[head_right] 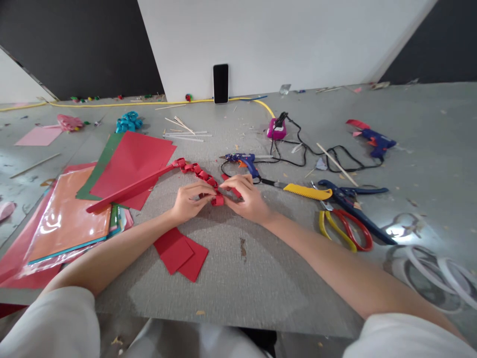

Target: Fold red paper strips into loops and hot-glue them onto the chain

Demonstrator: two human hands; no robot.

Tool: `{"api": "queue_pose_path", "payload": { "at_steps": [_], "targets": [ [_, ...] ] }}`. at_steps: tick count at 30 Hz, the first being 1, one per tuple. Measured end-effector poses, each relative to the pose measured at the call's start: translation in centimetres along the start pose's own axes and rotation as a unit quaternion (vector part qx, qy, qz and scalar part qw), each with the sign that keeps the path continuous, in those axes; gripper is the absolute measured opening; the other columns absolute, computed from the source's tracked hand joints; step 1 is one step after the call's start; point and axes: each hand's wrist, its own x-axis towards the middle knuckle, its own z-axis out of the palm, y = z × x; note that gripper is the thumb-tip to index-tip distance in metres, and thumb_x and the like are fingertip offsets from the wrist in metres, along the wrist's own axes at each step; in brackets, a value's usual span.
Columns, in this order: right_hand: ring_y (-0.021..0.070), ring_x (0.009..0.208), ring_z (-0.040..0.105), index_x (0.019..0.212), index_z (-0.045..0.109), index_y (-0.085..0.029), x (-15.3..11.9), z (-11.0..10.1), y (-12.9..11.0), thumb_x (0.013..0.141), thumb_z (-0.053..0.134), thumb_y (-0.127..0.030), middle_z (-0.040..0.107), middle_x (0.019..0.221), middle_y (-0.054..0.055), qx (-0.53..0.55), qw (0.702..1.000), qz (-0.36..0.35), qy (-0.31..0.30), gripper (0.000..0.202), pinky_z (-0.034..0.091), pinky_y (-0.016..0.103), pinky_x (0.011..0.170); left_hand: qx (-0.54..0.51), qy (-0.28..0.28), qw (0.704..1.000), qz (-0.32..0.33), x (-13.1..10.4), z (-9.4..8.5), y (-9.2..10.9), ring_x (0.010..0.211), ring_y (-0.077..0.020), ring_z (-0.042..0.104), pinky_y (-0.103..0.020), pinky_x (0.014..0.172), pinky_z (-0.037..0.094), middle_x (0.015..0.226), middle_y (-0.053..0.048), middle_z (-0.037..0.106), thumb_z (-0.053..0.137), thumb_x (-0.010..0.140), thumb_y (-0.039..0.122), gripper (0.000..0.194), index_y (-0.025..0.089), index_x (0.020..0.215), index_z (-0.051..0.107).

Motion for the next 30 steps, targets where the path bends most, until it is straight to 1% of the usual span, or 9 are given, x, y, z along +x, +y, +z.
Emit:
{"api": "queue_pose_path", "payload": {
  "at_steps": [4, 6, 10, 14, 18, 21, 25, 30],
  "targets": [
    [0.0196, 0.085, 0.071, 0.108, 0.067, -0.026, 0.02, -0.02, 0.02, 0.094, 0.07, -0.019, 0.076, 0.094, 0.003, 0.004, 0.999, -0.043, -0.005, 0.016, 0.047, 0.041, 0.083, 0.007, -0.005, 1.0, 0.009, 0.05, 0.0, -0.07, 0.086, -0.0156, 0.074, -0.028, 0.081, 0.061, 0.089, -0.009, 0.077, 0.068, 0.097, 0.025, 0.012, 0.016, 0.092, 0.076],
    [0.0192, 0.084, 0.071, 0.107, 0.068, -0.027, 0.0, 0.0, 0.08, 0.094, 0.069, -0.018, 0.076, 0.093, 0.002, 0.007, 0.999, -0.05, -0.014, 0.015, 0.047, 0.041, 0.083, 0.006, -0.005, 1.0, 0.012, 0.08, -0.01, -0.07, 0.085, -0.0153, 0.073, -0.028, 0.081, 0.061, 0.088, -0.009, 0.077, 0.069, 0.096, 0.024, 0.011, 0.016, 0.092, 0.076],
    [0.0194, 0.082, 0.071, 0.105, 0.069, -0.028, 0.07, -0.01, 0.03, 0.095, 0.069, -0.018, 0.077, 0.092, 0.001, 0.017, 0.999, -0.039, -0.017, 0.015, 0.047, 0.042, 0.083, 0.004, -0.002, 1.0, 0.011, 0.12, -0.02, -0.01, 0.085, -0.0156, 0.073, -0.028, 0.081, 0.061, 0.088, -0.009, 0.077, 0.07, 0.095, 0.024, 0.011, 0.016, 0.092, 0.076],
    [0.0185, 0.08, 0.071, 0.102, 0.07, -0.028, 0.33, -0.22, -0.33, 0.095, 0.069, -0.018, 0.077, 0.089, 0.0, 0.02, 0.999, -0.043, -0.012, 0.013, 0.046, 0.041, 0.082, -0.001, -0.005, 1.0, 0.003, 0.09, -0.01, 0.04, 0.085, -0.016, 0.074, -0.029, 0.08, 0.061, 0.088, -0.009, 0.077, 0.069, 0.096, 0.027, 0.014, 0.016, 0.092, 0.076],
    [0.018, 0.079, 0.071, 0.101, 0.072, -0.028, 0.41, -0.3, -0.49, 0.096, 0.068, -0.02, 0.078, 0.088, -0.001, 0.028, 0.999, -0.03, -0.011, 0.011, 0.046, 0.041, 0.085, -0.004, -0.006, 1.0, 0.002, 0.05, 0.01, 0.03, 0.086, -0.0167, 0.074, -0.03, 0.081, 0.061, 0.088, -0.009, 0.077, 0.067, 0.097, 0.029, 0.016, 0.017, 0.092, 0.077],
    [0.0184, 0.078, 0.071, 0.102, 0.072, -0.028, 0.31, -0.17, -0.39, 0.096, 0.068, -0.02, 0.077, 0.088, 0.0, 0.029, 0.999, -0.025, -0.006, 0.01, 0.047, 0.041, 0.083, -0.004, -0.001, 1.0, 0.003, 0.04, 0.0, 0.02, 0.086, -0.0165, 0.073, -0.03, 0.081, 0.061, 0.088, -0.009, 0.077, 0.067, 0.097, 0.028, 0.015, 0.017, 0.092, 0.076],
    [0.0199, 0.08, 0.071, 0.106, 0.072, -0.027, 0.17, 0.0, -0.2, 0.095, 0.069, -0.021, 0.077, 0.09, 0.002, 0.022, 0.999, -0.021, 0.014, 0.013, 0.049, 0.041, 0.081, -0.008, -0.002, 1.0, 0.004, 0.05, -0.04, 0.03, 0.086, -0.016, 0.073, -0.03, 0.082, 0.06, 0.089, -0.009, 0.077, 0.067, 0.098, 0.027, 0.015, 0.016, 0.093, 0.075],
    [0.019, 0.077, 0.071, 0.107, 0.073, -0.029, 0.08, 0.04, -0.1, 0.094, 0.071, -0.02, 0.077, 0.088, 0.001, 0.036, 0.999, -0.025, 0.014, 0.015, 0.049, 0.041, 0.083, -0.009, -0.003, 1.0, 0.001, 0.05, -0.07, 0.07, 0.086, -0.0167, 0.073, -0.031, 0.082, 0.061, 0.089, -0.01, 0.077, 0.065, 0.099, 0.031, 0.019, 0.016, 0.093, 0.075]
  ]
}}
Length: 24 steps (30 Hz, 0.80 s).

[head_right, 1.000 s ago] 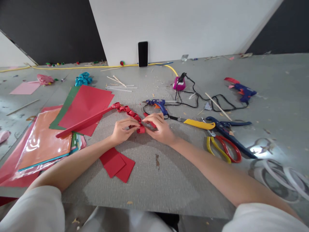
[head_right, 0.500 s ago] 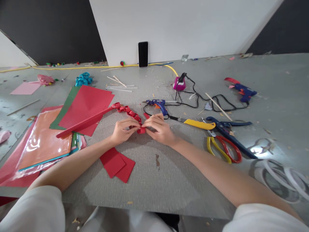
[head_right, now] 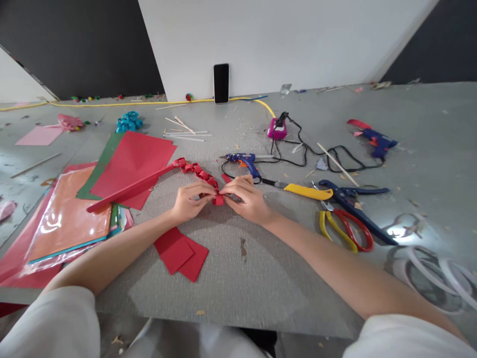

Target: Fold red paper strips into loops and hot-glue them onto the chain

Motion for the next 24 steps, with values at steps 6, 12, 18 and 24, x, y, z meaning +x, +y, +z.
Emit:
{"api": "queue_pose_path", "payload": {
  "at_steps": [6, 12, 18, 24],
  "targets": [
    [0.0179, 0.075, 0.07, 0.101, 0.074, -0.029, 0.15, -0.17, -0.21, 0.094, 0.071, -0.021, 0.078, 0.086, -0.001, 0.004, 1.0, -0.001, -0.009, 0.011, 0.047, 0.042, 0.083, 0.009, -0.003, 1.0, 0.009, 0.02, 0.02, 0.12, 0.085, -0.0162, 0.073, -0.03, 0.081, 0.061, 0.088, -0.009, 0.077, 0.064, 0.099, 0.027, 0.017, 0.016, 0.093, 0.075],
    [0.0172, 0.075, 0.07, 0.101, 0.072, -0.028, 0.29, -0.36, -0.32, 0.094, 0.071, -0.018, 0.078, 0.086, -0.002, -0.011, 1.0, -0.019, -0.017, 0.012, 0.044, 0.041, 0.081, 0.011, -0.004, 1.0, 0.011, 0.02, 0.08, -0.01, 0.085, -0.0157, 0.072, -0.029, 0.08, 0.06, 0.087, -0.009, 0.076, 0.066, 0.098, 0.024, 0.013, 0.016, 0.092, 0.074],
    [0.0192, 0.082, 0.072, 0.112, 0.071, -0.029, 0.03, -0.21, 0.03, 0.095, 0.07, -0.019, 0.078, 0.093, 0.001, -0.019, 1.0, -0.021, -0.002, 0.02, 0.047, 0.041, 0.081, 0.012, 0.002, 1.0, 0.003, 0.05, 0.1, 0.02, 0.082, -0.0148, 0.072, -0.028, 0.079, 0.06, 0.086, -0.008, 0.076, 0.068, 0.097, 0.024, 0.012, 0.016, 0.09, 0.074],
    [0.0195, 0.085, 0.068, 0.12, 0.072, -0.033, 0.06, -0.4, -0.1, 0.095, 0.068, -0.014, 0.077, 0.097, 0.001, -0.012, 0.998, -0.049, -0.024, 0.032, 0.05, 0.04, 0.08, 0.01, -0.004, 1.0, 0.0, 0.07, 0.03, 0.1, 0.08, -0.0145, 0.072, -0.026, 0.077, 0.058, 0.084, -0.007, 0.075, 0.068, 0.096, 0.024, 0.012, 0.016, 0.09, 0.074]
  ]
}}
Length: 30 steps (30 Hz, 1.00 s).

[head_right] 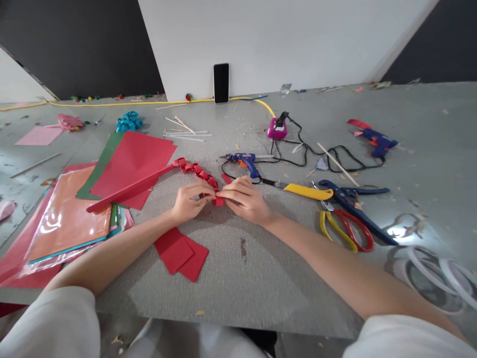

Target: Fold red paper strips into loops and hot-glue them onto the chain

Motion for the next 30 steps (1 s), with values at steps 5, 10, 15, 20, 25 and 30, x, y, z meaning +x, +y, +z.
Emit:
{"api": "queue_pose_path", "payload": {
  "at_steps": [5, 10, 15, 20, 25, 30],
  "targets": [
    [0.0204, 0.086, 0.065, 0.121, 0.071, -0.029, 0.15, -0.1, -0.21, 0.092, 0.067, -0.008, 0.076, 0.097, 0.004, 0.006, 1.0, -0.015, 0.003, 0.036, 0.054, 0.039, 0.078, 0.0, -0.002, 1.0, 0.001, 0.07, -0.04, 0.15, 0.08, -0.0141, 0.071, -0.025, 0.077, 0.058, 0.084, -0.007, 0.075, 0.069, 0.095, 0.021, 0.009, 0.015, 0.089, 0.073],
    [0.0201, 0.083, 0.064, 0.116, 0.071, -0.027, 0.14, -0.04, -0.18, 0.09, 0.068, -0.006, 0.075, 0.094, 0.004, -0.01, 1.0, -0.027, 0.009, 0.034, 0.053, 0.039, 0.076, 0.002, -0.004, 1.0, 0.007, 0.07, -0.01, 0.15, 0.079, -0.0141, 0.071, -0.025, 0.076, 0.058, 0.083, -0.007, 0.075, 0.07, 0.095, 0.022, 0.009, 0.015, 0.089, 0.072],
    [0.0198, 0.083, 0.065, 0.114, 0.071, -0.028, 0.11, -0.01, -0.19, 0.091, 0.068, -0.008, 0.074, 0.093, 0.004, -0.015, 0.999, -0.024, 0.015, 0.031, 0.052, 0.039, 0.074, 0.004, -0.005, 1.0, 0.008, 0.11, 0.0, 0.2, 0.079, -0.0139, 0.071, -0.025, 0.076, 0.058, 0.083, -0.008, 0.075, 0.07, 0.095, 0.021, 0.009, 0.015, 0.089, 0.072],
    [0.0191, 0.082, 0.066, 0.112, 0.069, -0.028, -0.04, 0.08, -0.17, 0.091, 0.068, -0.008, 0.072, 0.092, 0.003, -0.018, 0.999, -0.022, 0.02, 0.029, 0.051, 0.039, 0.075, 0.003, -0.002, 1.0, 0.009, 0.14, 0.03, 0.24, 0.079, -0.0136, 0.071, -0.025, 0.076, 0.058, 0.083, -0.008, 0.075, 0.07, 0.095, 0.022, 0.01, 0.015, 0.089, 0.073],
    [0.0199, 0.085, 0.065, 0.12, 0.068, -0.029, -0.47, 0.15, 0.03, 0.092, 0.067, -0.01, 0.069, 0.097, 0.005, -0.012, 1.0, 0.003, 0.013, 0.033, 0.053, 0.038, 0.077, 0.007, -0.002, 1.0, 0.003, 0.01, 0.07, 0.04, 0.078, -0.0135, 0.07, -0.024, 0.073, 0.057, 0.084, -0.008, 0.075, 0.07, 0.096, 0.024, 0.011, 0.015, 0.09, 0.073],
    [0.0189, 0.087, 0.064, 0.124, 0.07, -0.031, -0.57, 0.1, 0.09, 0.093, 0.066, -0.009, 0.067, 0.098, 0.004, -0.019, 1.0, 0.002, 0.001, 0.038, 0.053, 0.037, 0.077, 0.007, 0.0, 1.0, 0.006, -0.03, 0.08, -0.01, 0.079, -0.0139, 0.071, -0.025, 0.075, 0.058, 0.085, -0.008, 0.075, 0.069, 0.096, 0.023, 0.01, 0.015, 0.091, 0.073]
  ]
}}
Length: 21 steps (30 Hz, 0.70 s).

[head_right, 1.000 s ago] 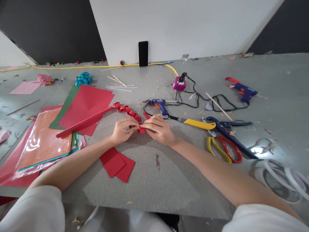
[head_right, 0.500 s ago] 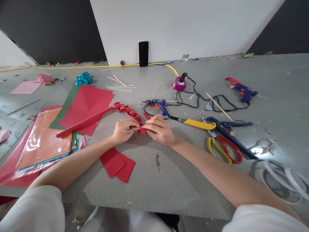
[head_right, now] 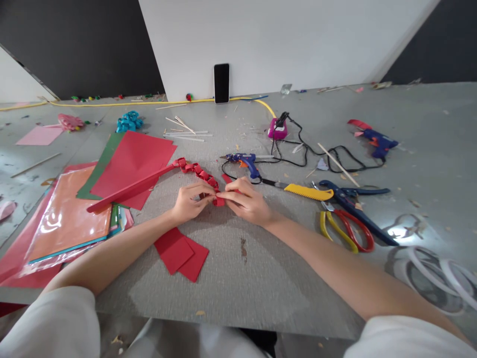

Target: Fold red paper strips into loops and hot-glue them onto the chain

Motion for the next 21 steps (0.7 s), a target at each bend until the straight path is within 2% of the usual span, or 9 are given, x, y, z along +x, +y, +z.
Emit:
{"api": "queue_pose_path", "payload": {
  "at_steps": [3, 9, 16, 21],
  "targets": [
    [0.0171, 0.08, 0.065, 0.119, 0.071, -0.032, 0.13, 0.03, -0.05, 0.092, 0.066, -0.008, 0.069, 0.092, 0.002, -0.002, 1.0, -0.016, 0.013, 0.036, 0.051, 0.038, 0.076, -0.001, -0.003, 1.0, 0.0, 0.06, -0.01, 0.07, 0.079, -0.014, 0.071, -0.025, 0.075, 0.058, 0.084, -0.008, 0.075, 0.069, 0.096, 0.022, 0.011, 0.015, 0.089, 0.073],
    [0.0175, 0.077, 0.065, 0.101, 0.071, -0.027, 0.33, -0.01, -0.07, 0.093, 0.068, -0.014, 0.07, 0.088, 0.002, -0.01, 1.0, -0.001, 0.02, 0.016, 0.051, 0.04, 0.075, -0.004, -0.003, 1.0, -0.002, 0.05, 0.03, 0.11, 0.08, -0.0143, 0.071, -0.026, 0.076, 0.059, 0.084, -0.008, 0.076, 0.07, 0.095, 0.022, 0.009, 0.016, 0.09, 0.074],
    [0.0196, 0.086, 0.065, 0.106, 0.07, -0.025, 0.17, 0.06, -0.05, 0.093, 0.069, -0.017, 0.068, 0.097, 0.006, 0.008, 0.999, 0.043, 0.012, 0.016, 0.054, 0.037, 0.076, -0.007, 0.006, 1.0, 0.001, -0.01, 0.05, -0.1, 0.082, -0.0148, 0.072, -0.027, 0.078, 0.059, 0.086, -0.008, 0.076, 0.068, 0.097, 0.024, 0.011, 0.016, 0.092, 0.074],
    [0.0191, 0.084, 0.065, 0.105, 0.073, -0.025, 0.39, 0.11, -0.11, 0.095, 0.068, -0.019, 0.069, 0.093, 0.005, 0.034, 0.998, 0.051, 0.005, 0.012, 0.054, 0.036, 0.075, -0.004, 0.009, 1.0, 0.01, -0.03, 0.06, -0.16, 0.084, -0.0154, 0.072, -0.028, 0.079, 0.059, 0.087, -0.009, 0.076, 0.067, 0.097, 0.025, 0.013, 0.016, 0.093, 0.074]
  ]
}}
